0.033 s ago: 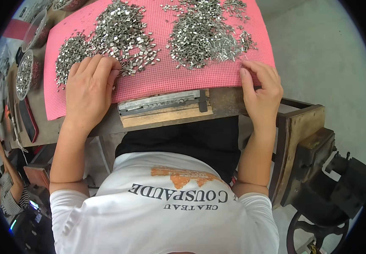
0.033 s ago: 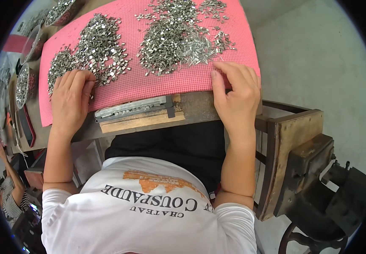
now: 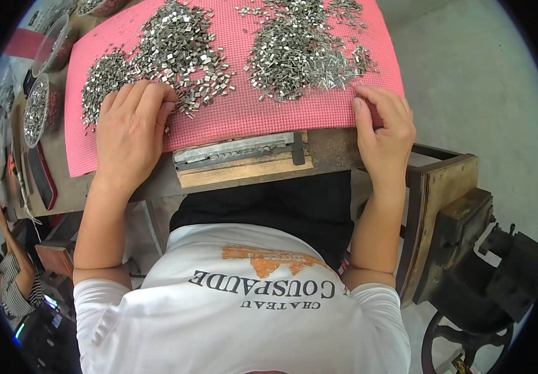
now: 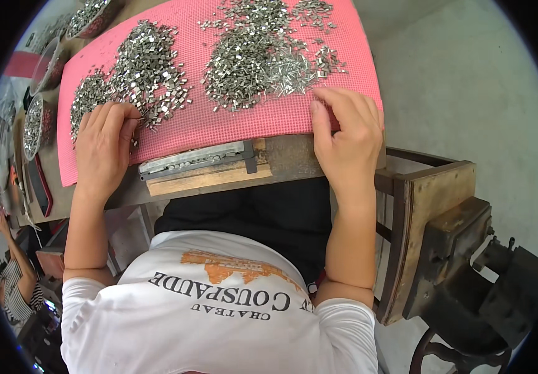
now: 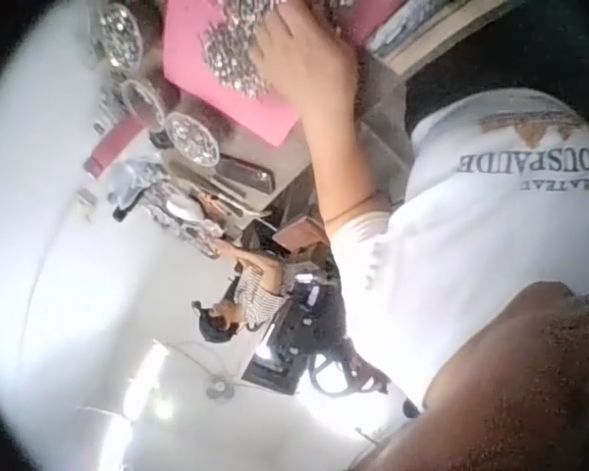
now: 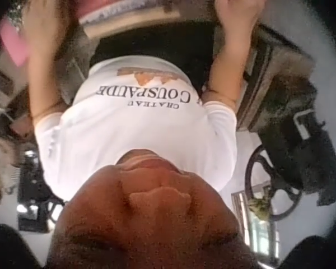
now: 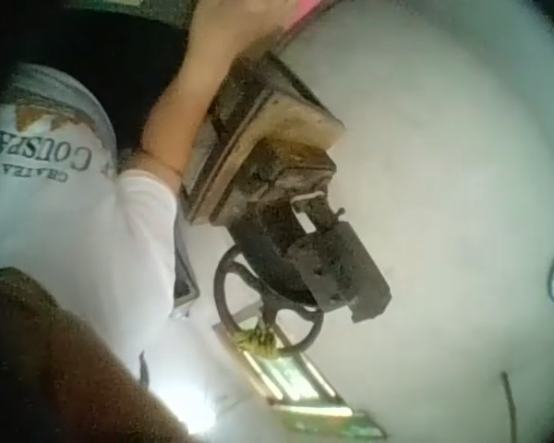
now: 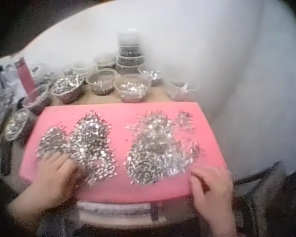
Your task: The person places small metal parts into a jig, then uses a manual press machine to secure them onto a metal strip.
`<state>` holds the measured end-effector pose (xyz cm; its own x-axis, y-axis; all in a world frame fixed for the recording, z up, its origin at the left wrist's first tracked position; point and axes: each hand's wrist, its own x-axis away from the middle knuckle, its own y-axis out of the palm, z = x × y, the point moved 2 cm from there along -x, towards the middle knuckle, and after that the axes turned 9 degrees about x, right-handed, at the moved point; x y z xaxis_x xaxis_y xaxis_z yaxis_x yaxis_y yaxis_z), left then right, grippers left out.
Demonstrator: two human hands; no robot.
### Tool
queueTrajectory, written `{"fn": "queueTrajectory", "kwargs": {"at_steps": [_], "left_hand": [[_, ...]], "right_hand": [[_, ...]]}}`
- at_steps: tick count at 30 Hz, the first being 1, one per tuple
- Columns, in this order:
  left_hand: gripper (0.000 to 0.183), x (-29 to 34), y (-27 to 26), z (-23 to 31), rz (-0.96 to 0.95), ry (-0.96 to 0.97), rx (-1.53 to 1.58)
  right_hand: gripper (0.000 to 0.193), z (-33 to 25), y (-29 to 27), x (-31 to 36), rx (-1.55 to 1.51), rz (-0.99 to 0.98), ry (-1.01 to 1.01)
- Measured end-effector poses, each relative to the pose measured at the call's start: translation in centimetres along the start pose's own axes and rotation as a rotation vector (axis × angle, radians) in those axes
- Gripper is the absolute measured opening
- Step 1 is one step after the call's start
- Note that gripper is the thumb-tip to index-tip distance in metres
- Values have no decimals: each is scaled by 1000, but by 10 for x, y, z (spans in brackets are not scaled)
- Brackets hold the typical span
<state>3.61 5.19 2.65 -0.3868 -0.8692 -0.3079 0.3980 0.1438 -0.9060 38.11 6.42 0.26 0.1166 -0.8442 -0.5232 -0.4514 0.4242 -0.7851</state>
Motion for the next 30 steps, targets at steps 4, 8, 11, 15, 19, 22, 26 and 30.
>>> {"fn": "queueTrajectory", "kwargs": {"at_steps": [4,8,11,15,19,22,26,30], "left_hand": [[6,7,-9,-1,60,-98,52],[6,8,-2,0,133,-86,92],[11,6,7,0,96,-14,190],[16,6,9,5,58,70,202],[15,7,-3,3,-4,77,247],[16,8,-10,6,-17,110,244],[15,11,-8,7,-22,47,191],[16,16,-3,2,5,36,201]], "right_hand": [[21,-4,8,-8,134,4,-88],[22,-9,10,-3,157,-22,-219],[25,-9,7,4,108,-27,-260],[25,-8,3,9,79,-15,-268],[23,-7,-4,11,148,30,-197],[21,-7,-6,12,111,79,-133],[17,-7,-8,12,114,28,-64],[13,-7,-12,14,82,-44,1]]}}
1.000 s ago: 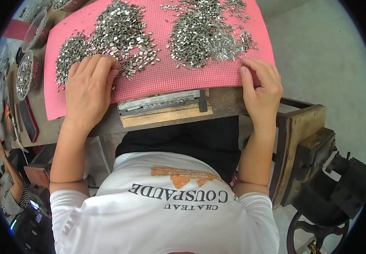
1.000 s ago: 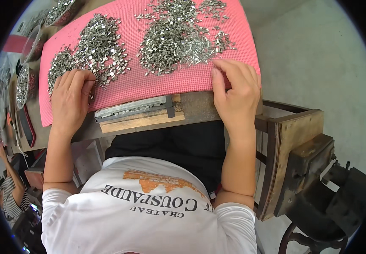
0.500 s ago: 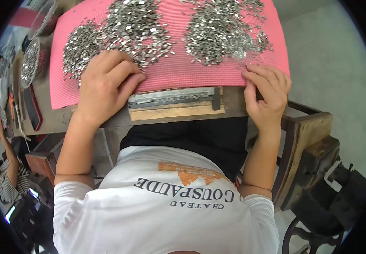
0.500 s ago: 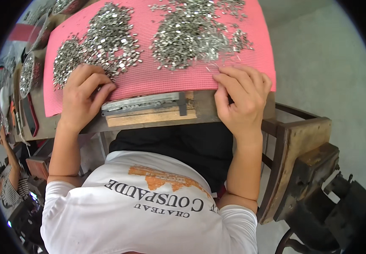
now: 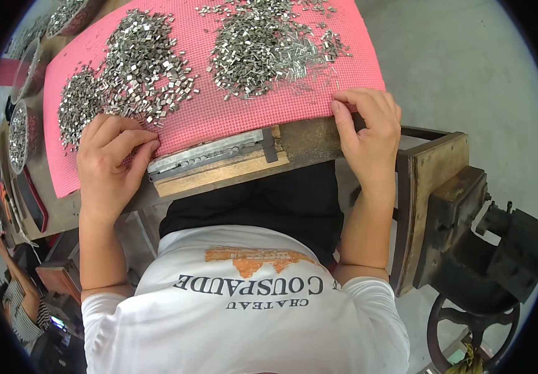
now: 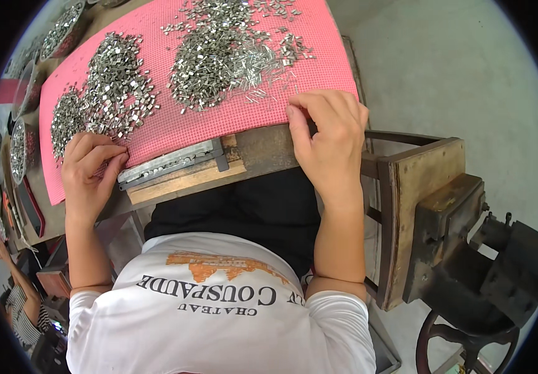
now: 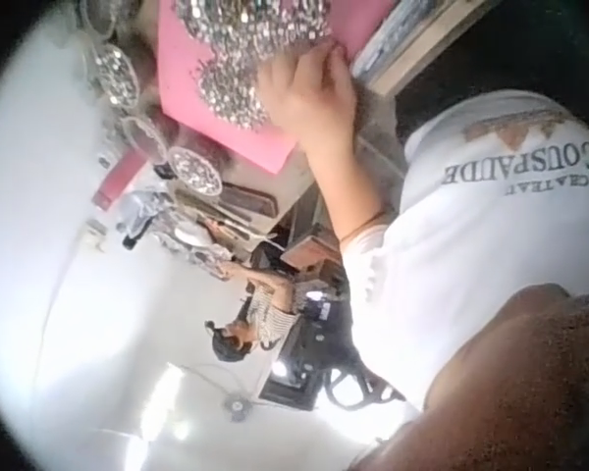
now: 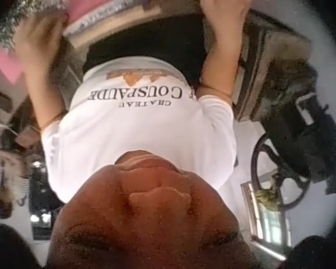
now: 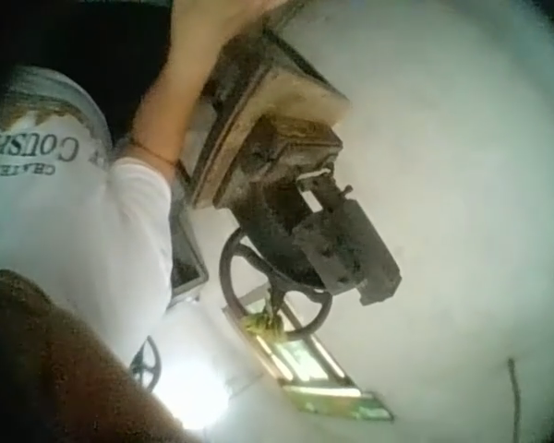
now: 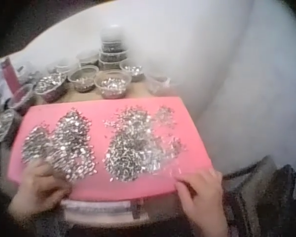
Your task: The person places small metal parts into a jig, then uses a manual press machine to secure them onto a metal strip.
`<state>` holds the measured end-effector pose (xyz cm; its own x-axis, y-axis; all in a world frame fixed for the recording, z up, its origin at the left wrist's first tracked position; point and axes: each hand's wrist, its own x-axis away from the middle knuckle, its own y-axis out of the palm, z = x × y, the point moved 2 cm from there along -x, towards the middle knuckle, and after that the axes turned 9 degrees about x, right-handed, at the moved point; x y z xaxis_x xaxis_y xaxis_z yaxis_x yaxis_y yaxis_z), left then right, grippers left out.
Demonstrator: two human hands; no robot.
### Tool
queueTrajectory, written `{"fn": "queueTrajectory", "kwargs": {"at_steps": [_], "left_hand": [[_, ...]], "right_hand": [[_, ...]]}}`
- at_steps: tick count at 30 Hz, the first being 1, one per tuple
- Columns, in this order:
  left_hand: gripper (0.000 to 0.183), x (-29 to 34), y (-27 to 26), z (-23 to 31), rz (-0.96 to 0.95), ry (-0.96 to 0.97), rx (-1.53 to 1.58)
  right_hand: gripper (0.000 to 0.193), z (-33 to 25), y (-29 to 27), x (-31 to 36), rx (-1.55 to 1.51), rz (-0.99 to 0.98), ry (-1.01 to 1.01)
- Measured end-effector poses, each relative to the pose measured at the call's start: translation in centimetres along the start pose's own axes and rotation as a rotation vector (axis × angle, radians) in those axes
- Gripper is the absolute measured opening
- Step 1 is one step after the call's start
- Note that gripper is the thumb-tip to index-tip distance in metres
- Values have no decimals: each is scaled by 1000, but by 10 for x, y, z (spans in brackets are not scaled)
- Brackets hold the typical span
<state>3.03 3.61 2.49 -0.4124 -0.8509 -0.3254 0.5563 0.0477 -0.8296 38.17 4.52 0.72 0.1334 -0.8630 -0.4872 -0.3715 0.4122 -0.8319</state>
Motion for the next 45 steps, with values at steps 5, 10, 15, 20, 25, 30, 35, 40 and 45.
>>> {"fn": "queueTrajectory", "kwargs": {"at_steps": [5,10,15,20,25,30,35,40,45], "left_hand": [[14,2,-1,0,-15,-10,-33],[14,3,-1,1,-26,-76,-51],[11,-7,-2,6,-19,-33,-42],[4,-7,0,6,-8,-78,5],[5,-10,6,18,54,-51,267],[9,-10,30,43,65,29,363],[12,-9,34,48,99,38,241],[14,-9,34,50,120,114,115],[17,-9,33,56,87,155,27]], "right_hand": [[14,-1,7,-5,-48,-26,-38],[17,1,9,-23,3,-154,-208],[16,14,-6,-42,30,-263,-266],[13,18,2,-50,-36,-315,-285],[12,15,4,-44,-46,-275,-261],[12,18,7,-45,-50,-242,-261],[9,11,6,-44,20,-180,-319],[12,7,6,-40,37,-173,-297],[12,-8,5,-20,-192,-148,-141]]}}
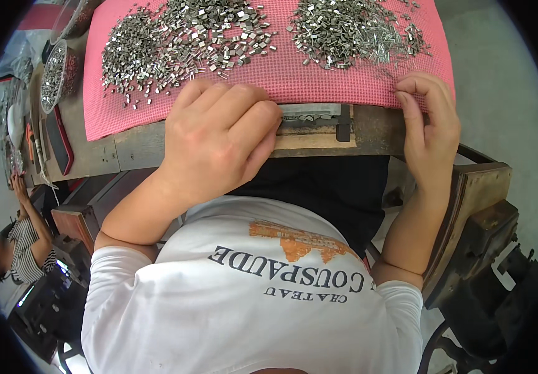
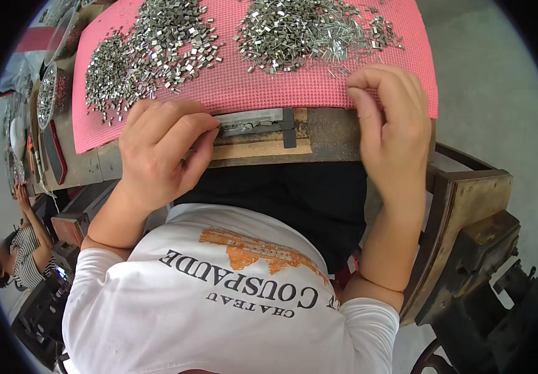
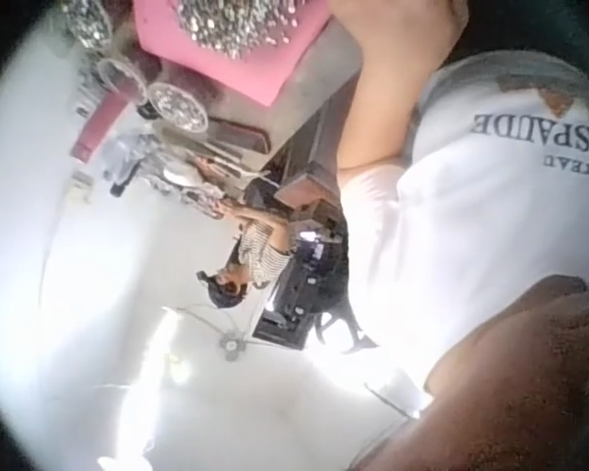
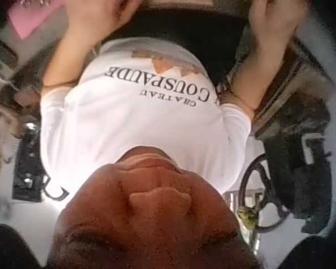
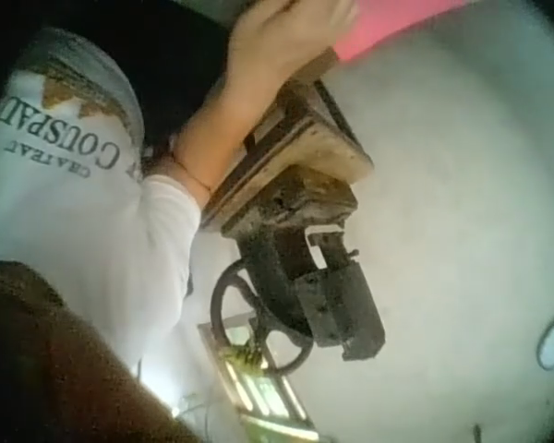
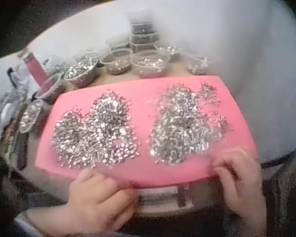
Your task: The person places small metal parts into a jig, then uses a manual press machine to secure them onto a metal strip.
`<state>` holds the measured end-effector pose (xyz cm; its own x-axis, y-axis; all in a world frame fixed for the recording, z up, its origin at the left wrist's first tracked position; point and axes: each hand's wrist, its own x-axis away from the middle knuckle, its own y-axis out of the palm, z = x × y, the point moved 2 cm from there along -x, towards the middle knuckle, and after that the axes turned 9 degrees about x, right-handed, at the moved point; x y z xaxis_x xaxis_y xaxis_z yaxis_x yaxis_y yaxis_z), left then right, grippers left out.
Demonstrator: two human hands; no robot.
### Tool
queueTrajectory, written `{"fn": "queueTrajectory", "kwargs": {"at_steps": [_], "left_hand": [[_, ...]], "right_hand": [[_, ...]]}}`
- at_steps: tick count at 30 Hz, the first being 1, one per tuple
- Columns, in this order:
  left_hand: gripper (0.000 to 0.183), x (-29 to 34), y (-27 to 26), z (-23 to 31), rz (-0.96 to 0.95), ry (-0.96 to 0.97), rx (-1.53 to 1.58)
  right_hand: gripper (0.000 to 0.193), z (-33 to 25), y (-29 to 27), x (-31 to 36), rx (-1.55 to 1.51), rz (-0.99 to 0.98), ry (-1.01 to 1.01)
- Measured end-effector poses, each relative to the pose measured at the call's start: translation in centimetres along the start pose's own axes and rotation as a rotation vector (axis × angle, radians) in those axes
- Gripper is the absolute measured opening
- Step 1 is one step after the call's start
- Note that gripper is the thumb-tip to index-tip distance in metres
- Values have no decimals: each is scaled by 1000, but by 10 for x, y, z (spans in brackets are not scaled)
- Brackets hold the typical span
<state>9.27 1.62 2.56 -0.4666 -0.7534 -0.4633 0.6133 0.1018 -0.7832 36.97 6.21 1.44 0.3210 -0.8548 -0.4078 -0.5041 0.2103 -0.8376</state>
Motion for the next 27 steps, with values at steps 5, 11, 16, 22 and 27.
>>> {"fn": "queueTrajectory", "kwargs": {"at_steps": [5,11,16,22,27], "left_hand": [[18,0,0,5,-21,-3,-44],[16,4,-1,-6,-14,-260,266],[23,13,-1,-13,66,-309,469],[30,27,-14,-30,195,-212,377],[26,39,-25,-48,289,-315,303]], "right_hand": [[9,-48,16,9,-349,52,2],[16,-63,38,12,-329,66,-123],[13,-67,36,9,-301,25,-154],[17,-67,42,10,-299,37,-164],[21,-68,42,8,-295,43,-181]]}}
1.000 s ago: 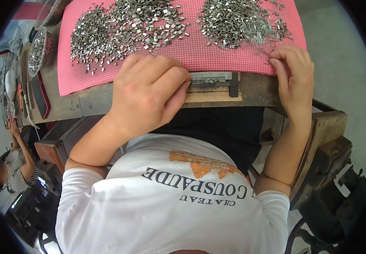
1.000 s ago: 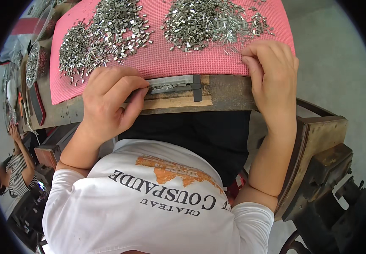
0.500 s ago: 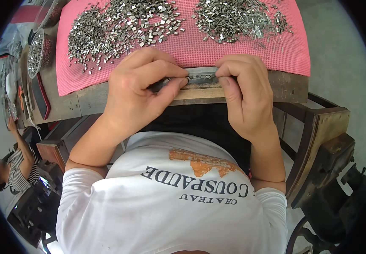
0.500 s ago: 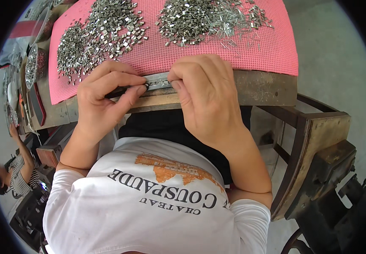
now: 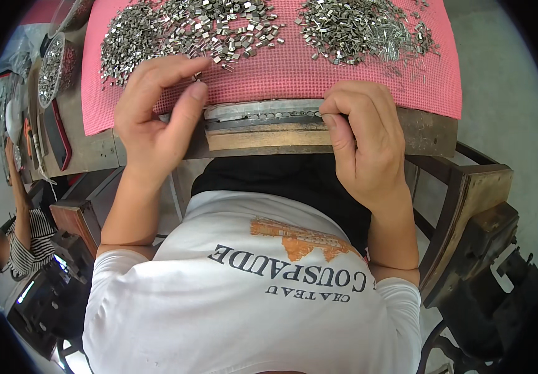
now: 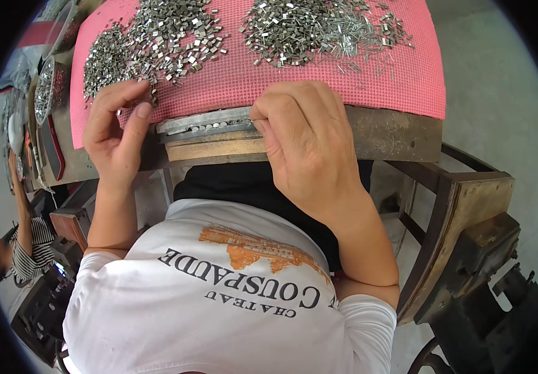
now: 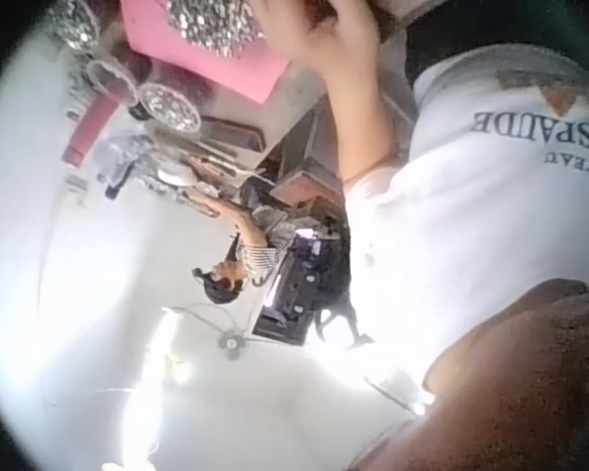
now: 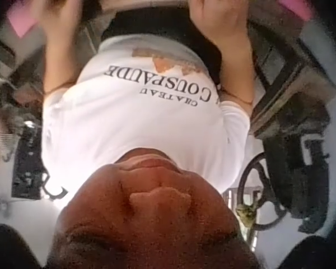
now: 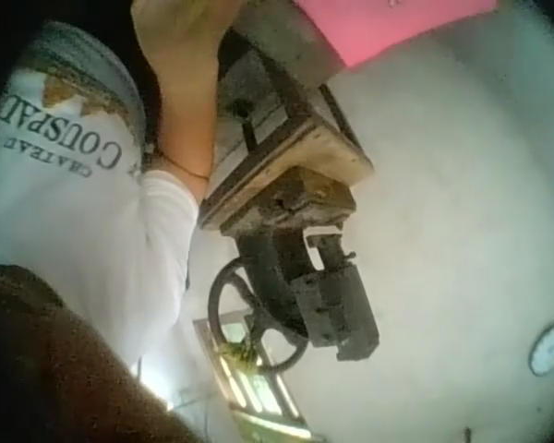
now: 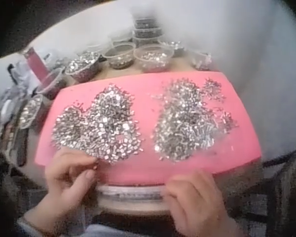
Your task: The person places small metal parts into a jig, then uses a manual press machine to secure them onto a metal strip.
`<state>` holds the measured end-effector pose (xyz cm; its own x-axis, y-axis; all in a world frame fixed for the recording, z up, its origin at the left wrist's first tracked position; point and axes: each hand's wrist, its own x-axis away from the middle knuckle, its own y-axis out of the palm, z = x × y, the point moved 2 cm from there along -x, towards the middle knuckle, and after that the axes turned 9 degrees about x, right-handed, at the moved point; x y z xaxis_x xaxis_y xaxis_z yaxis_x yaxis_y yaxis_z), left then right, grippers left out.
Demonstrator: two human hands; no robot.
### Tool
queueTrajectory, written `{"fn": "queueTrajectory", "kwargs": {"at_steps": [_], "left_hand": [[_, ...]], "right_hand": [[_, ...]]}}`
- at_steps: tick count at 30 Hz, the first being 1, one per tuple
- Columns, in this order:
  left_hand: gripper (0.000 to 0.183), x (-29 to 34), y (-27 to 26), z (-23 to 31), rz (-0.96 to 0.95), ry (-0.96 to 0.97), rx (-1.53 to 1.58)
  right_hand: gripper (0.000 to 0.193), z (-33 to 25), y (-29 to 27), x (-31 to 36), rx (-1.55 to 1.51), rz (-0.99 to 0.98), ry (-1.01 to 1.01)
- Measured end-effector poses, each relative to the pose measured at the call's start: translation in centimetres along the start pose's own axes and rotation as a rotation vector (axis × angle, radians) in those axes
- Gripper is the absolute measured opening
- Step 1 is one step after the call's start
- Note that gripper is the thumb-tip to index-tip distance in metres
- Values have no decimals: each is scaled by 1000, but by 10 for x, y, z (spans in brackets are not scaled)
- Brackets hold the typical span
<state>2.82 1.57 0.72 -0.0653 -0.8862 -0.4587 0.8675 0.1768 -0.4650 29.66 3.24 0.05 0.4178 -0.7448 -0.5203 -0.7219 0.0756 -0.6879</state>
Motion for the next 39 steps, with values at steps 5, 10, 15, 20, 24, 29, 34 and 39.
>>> {"fn": "queueTrajectory", "kwargs": {"at_steps": [5,10,15,20,24,29,34,39], "left_hand": [[25,4,-14,-16,53,-30,-9],[24,5,-20,-19,57,-8,-68],[22,4,-9,-6,-16,48,-196],[26,-14,12,1,-146,83,-251],[36,-27,10,6,-261,224,-448],[25,-41,10,9,-379,294,-554],[14,-45,15,7,-462,322,-616],[13,-48,15,9,-471,344,-569]], "right_hand": [[23,-1,0,-1,0,-12,3],[26,-3,-2,-2,89,7,-44],[26,-4,-5,1,295,9,-148],[28,-1,-17,4,228,-33,-140],[34,-2,-20,4,144,-41,-80],[24,27,-46,9,334,50,55],[15,56,-76,5,455,-42,97],[14,68,-81,-8,437,-174,4]]}}
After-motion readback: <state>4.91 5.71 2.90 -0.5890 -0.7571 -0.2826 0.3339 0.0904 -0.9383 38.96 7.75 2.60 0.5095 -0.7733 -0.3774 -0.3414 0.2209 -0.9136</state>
